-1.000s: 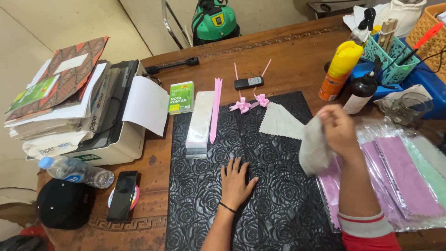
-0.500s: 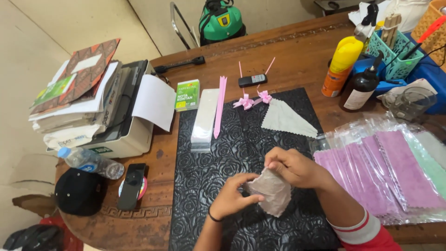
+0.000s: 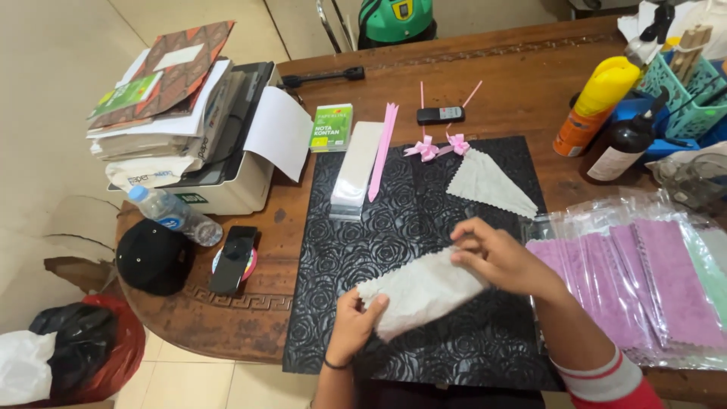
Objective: The person packages textile products by folding a purple cloth and placing it into a clear plastic sleeve with a decorative ribbon, then organizing the finished items on a table.
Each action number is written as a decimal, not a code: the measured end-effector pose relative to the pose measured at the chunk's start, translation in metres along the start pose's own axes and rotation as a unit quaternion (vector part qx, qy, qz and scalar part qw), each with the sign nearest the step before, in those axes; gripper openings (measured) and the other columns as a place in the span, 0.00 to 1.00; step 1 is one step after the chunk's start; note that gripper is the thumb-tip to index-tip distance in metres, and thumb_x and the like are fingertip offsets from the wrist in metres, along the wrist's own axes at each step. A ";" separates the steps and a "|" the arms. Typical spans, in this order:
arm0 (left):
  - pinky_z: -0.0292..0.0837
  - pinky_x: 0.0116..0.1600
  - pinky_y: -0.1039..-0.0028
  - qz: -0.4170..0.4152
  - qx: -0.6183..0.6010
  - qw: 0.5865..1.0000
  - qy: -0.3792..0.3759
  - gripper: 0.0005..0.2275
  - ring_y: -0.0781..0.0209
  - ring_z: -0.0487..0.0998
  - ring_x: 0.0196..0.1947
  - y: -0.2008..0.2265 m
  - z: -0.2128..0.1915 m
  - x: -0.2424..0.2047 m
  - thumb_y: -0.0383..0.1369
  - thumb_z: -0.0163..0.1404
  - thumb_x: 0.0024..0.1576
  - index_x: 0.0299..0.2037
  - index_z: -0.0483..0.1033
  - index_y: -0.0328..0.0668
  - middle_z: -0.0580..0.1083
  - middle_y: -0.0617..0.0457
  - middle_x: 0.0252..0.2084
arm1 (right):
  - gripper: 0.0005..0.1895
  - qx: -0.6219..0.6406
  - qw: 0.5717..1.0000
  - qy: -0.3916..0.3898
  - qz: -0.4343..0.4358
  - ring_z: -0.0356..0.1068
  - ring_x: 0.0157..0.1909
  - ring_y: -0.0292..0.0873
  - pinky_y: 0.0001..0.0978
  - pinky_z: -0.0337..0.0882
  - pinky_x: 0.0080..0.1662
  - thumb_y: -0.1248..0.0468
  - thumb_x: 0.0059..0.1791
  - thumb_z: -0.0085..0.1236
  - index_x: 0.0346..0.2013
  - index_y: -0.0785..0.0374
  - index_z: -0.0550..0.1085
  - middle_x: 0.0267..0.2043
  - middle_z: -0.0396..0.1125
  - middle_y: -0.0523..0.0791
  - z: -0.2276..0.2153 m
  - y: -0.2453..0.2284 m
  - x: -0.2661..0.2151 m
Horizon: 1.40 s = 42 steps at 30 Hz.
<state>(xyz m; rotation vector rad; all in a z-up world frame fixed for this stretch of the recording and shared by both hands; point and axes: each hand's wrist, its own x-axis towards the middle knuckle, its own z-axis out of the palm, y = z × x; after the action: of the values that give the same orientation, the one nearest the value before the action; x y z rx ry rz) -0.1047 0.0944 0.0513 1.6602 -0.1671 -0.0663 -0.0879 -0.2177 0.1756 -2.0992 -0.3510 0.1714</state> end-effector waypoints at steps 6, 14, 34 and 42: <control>0.53 0.29 0.78 -0.018 0.023 1.000 -0.004 0.09 0.74 0.57 0.24 0.006 -0.020 0.001 0.38 0.61 0.56 0.28 0.77 0.45 0.63 0.65 0.23 | 0.10 0.138 0.987 0.055 0.055 0.58 0.24 0.32 0.24 0.59 0.28 0.62 0.51 0.61 0.43 0.57 0.69 0.28 0.66 0.40 0.026 0.037 -0.010; 0.68 0.62 0.66 0.003 0.256 0.964 0.076 0.26 0.55 0.76 0.58 -0.044 -0.049 0.004 0.42 0.58 0.54 0.61 0.70 0.43 0.75 0.50 0.56 | 0.08 -0.111 0.979 0.070 0.154 0.73 0.34 0.35 0.30 0.68 0.41 0.56 0.49 0.59 0.39 0.52 0.80 0.32 0.76 0.38 0.019 0.086 0.049; 0.54 0.71 0.56 -0.038 0.474 0.873 0.110 0.21 0.61 0.69 0.65 -0.165 -0.028 -0.018 0.62 0.49 0.50 0.40 0.85 0.64 0.78 0.67 0.51 | 0.19 -0.263 0.925 0.228 0.150 0.73 0.52 0.53 0.55 0.67 0.50 0.49 0.54 0.46 0.38 0.54 0.81 0.48 0.76 0.46 -0.037 0.169 0.171; 0.52 0.71 0.53 -0.070 0.482 0.871 0.058 0.19 0.62 0.64 0.67 -0.128 -0.030 -0.028 0.59 0.47 0.54 0.43 0.84 0.66 0.74 0.68 0.56 | 0.17 -0.247 0.886 0.359 0.157 0.71 0.49 0.67 0.56 0.67 0.50 0.59 0.57 0.41 0.49 0.64 0.77 0.46 0.73 0.60 -0.146 0.236 0.162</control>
<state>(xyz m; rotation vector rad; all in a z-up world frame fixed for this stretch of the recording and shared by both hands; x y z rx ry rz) -0.1191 0.1390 -0.0741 2.6740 0.0312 0.0171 0.1467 -0.4016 0.0543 -2.5249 0.4449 -0.5610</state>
